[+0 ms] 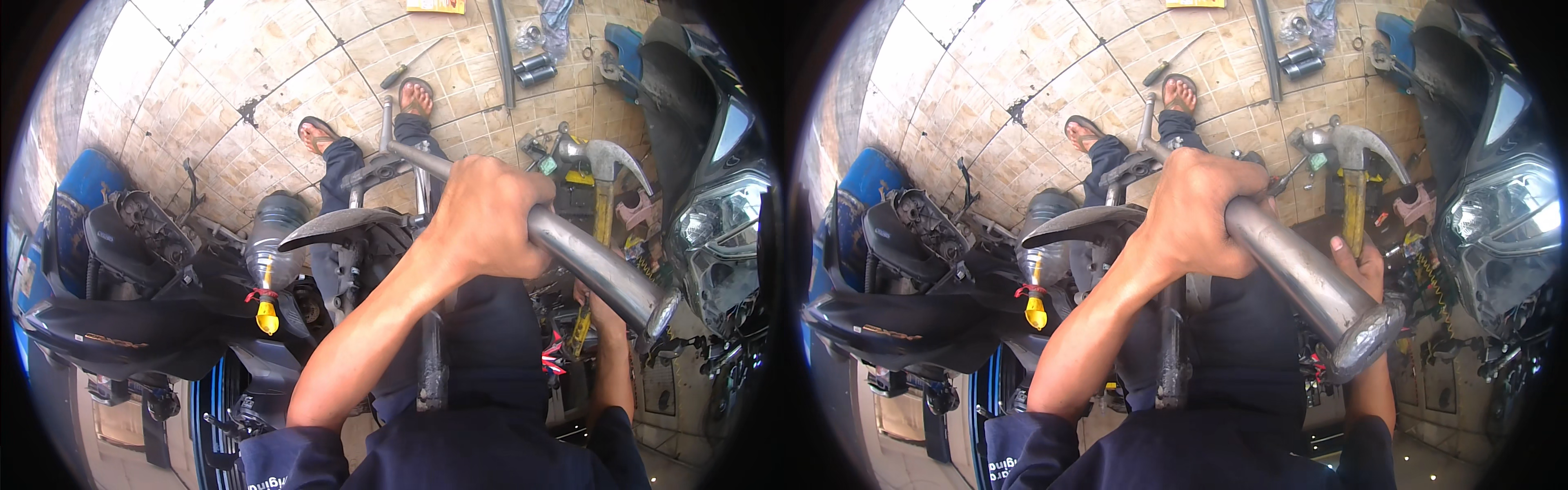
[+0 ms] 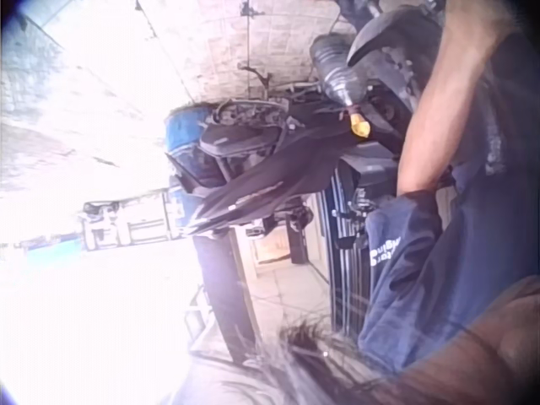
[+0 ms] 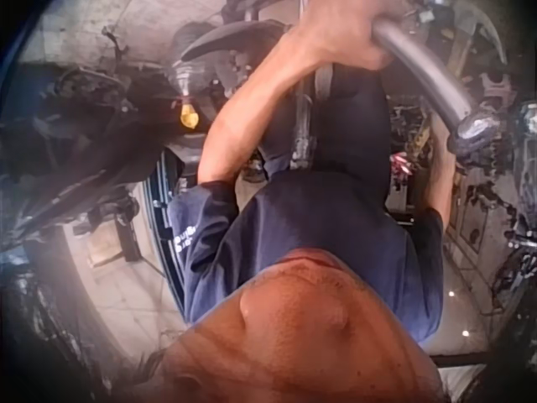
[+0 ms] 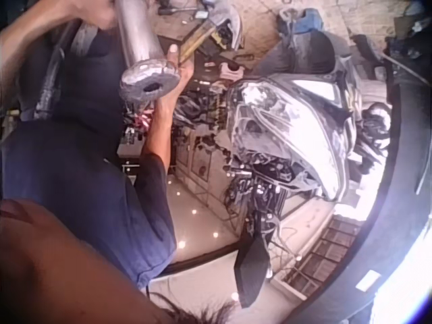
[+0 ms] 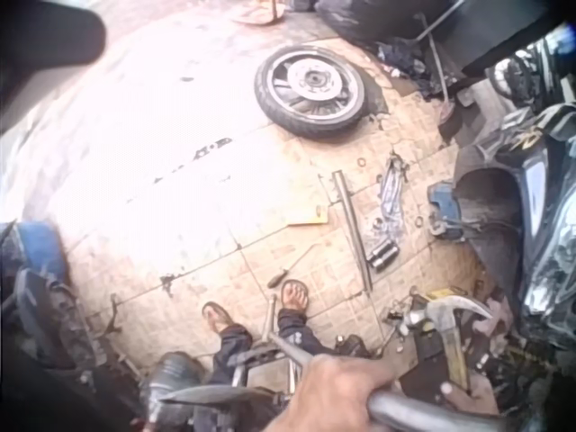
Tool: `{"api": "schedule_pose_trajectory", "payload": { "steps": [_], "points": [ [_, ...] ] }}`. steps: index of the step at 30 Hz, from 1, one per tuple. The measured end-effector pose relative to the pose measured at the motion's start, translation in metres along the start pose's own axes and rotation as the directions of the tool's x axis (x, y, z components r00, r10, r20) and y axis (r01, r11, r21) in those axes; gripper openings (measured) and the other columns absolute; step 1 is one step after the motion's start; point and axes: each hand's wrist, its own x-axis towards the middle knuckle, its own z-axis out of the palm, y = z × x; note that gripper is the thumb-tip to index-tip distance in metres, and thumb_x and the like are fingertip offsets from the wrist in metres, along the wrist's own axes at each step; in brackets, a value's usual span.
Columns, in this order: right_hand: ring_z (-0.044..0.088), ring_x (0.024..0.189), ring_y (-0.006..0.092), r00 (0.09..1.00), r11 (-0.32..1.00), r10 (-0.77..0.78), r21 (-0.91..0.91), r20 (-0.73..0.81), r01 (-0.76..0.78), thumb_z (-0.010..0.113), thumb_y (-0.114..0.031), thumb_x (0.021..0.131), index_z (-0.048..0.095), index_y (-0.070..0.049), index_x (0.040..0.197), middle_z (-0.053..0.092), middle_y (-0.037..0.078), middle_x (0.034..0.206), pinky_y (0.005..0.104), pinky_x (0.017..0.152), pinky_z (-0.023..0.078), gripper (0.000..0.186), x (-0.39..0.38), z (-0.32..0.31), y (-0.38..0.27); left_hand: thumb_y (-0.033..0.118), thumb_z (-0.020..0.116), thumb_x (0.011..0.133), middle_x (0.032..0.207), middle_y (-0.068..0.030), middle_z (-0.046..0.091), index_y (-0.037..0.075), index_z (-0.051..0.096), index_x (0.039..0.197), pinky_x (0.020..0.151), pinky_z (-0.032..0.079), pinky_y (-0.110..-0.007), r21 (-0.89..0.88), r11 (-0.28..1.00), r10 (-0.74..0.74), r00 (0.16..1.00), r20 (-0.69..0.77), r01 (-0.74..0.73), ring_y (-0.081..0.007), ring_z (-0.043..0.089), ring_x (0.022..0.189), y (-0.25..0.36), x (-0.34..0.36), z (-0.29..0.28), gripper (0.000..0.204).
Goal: The person works on motorcycle front fork components, using a hammer and a metal rod to drive internal parts into a fork tube while sitting on the floor.
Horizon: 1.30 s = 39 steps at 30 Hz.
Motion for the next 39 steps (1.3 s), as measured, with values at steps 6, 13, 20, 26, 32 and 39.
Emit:
{"api": "schedule_pose_trajectory", "payload": {
  "steps": [6,13,20,26,32,39],
  "points": [
    [0.037,0.05,0.0091,0.998,0.992,0.055,-0.112,-0.033,-0.059,0.045,-0.026,0.107,0.05,-0.004,0.096,0.039,-0.001,0.064,0.0259,0.045,0.036,0.024,0.002,-0.003,0.014,0.007,0.068,0.06,0.054,-0.0142,0.054,0.004,0.058,0.061,0.048,0.043,-0.039,-0.002,1.0,-0.01,1.0,-0.016,0.01,-0.0348,0.057,0.05,0.0,-0.001,-0.008,0.011],
    [0.035,0.048,0.0088,0.998,0.981,-0.069,-0.18,0.001,0.068,0.043,-0.028,0.108,0.044,-0.007,0.086,0.036,-0.001,0.064,0.026,0.042,0.034,0.03,-0.002,-0.021,0.03,0.007,0.066,0.057,0.054,-0.0145,0.053,0.003,0.06,0.061,0.049,0.043,-0.037,-0.017,1.0,-0.021,0.999,-0.032,0.02,-0.0346,0.057,0.05,-0.002,-0.004,-0.017,0.007],
    [0.041,0.05,0.0053,0.989,0.989,-0.144,-0.039,0.038,0.146,0.056,-0.023,0.102,0.049,-0.002,0.118,0.046,-0.002,0.071,0.0216,0.043,0.035,0.027,-0.048,-0.006,-0.062,0.013,0.067,0.057,0.056,-0.0182,0.055,0.004,0.059,0.059,0.054,0.047,-0.043,-0.014,0.997,-0.08,0.996,-0.042,0.079,-0.0384,0.059,0.055,-0.002,-0.005,-0.036,0.012],
    [0.036,0.049,0.0027,0.911,0.91,-0.412,0.035,-0.028,0.413,0.059,-0.032,0.102,0.051,0.001,0.114,0.043,-0.003,0.068,0.0203,0.041,0.028,0.036,-0.105,-0.006,-0.117,0.012,0.066,0.065,0.06,-0.0222,0.058,0.002,0.064,0.062,0.057,0.049,-0.041,-0.095,0.991,-0.11,0.987,-0.12,0.099,-0.0384,0.062,0.057,0.002,-0.002,-0.054,0.011],
    [0.041,0.05,0.0065,0.614,0.608,-0.779,0.087,-0.129,0.789,0.065,-0.027,0.097,0.054,0.0,0.108,0.049,-0.001,0.072,0.0226,0.041,0.032,0.031,-0.201,-0.037,-0.17,0.017,0.068,0.071,0.062,-0.0219,0.062,0.002,0.067,0.064,0.059,0.051,-0.043,0.023,0.993,-0.111,0.987,-0.117,0.115,-0.0387,0.064,0.059,0.007,0.007,-0.048,0.017],
    [0.045,0.052,0.0058,0.664,0.659,-0.743,-0.083,0.076,0.747,0.061,-0.018,0.1,0.056,-0.003,0.101,0.051,-0.001,0.069,0.0228,0.045,0.035,0.016,-0.194,-0.005,-0.156,0.02,0.067,0.071,0.066,-0.0221,0.065,0.006,0.075,0.075,0.065,0.054,-0.042,-0.017,0.992,-0.125,0.973,-0.193,0.125,-0.038,0.068,0.066,0.009,-0.017,-0.047,0.017]
  ]
}}
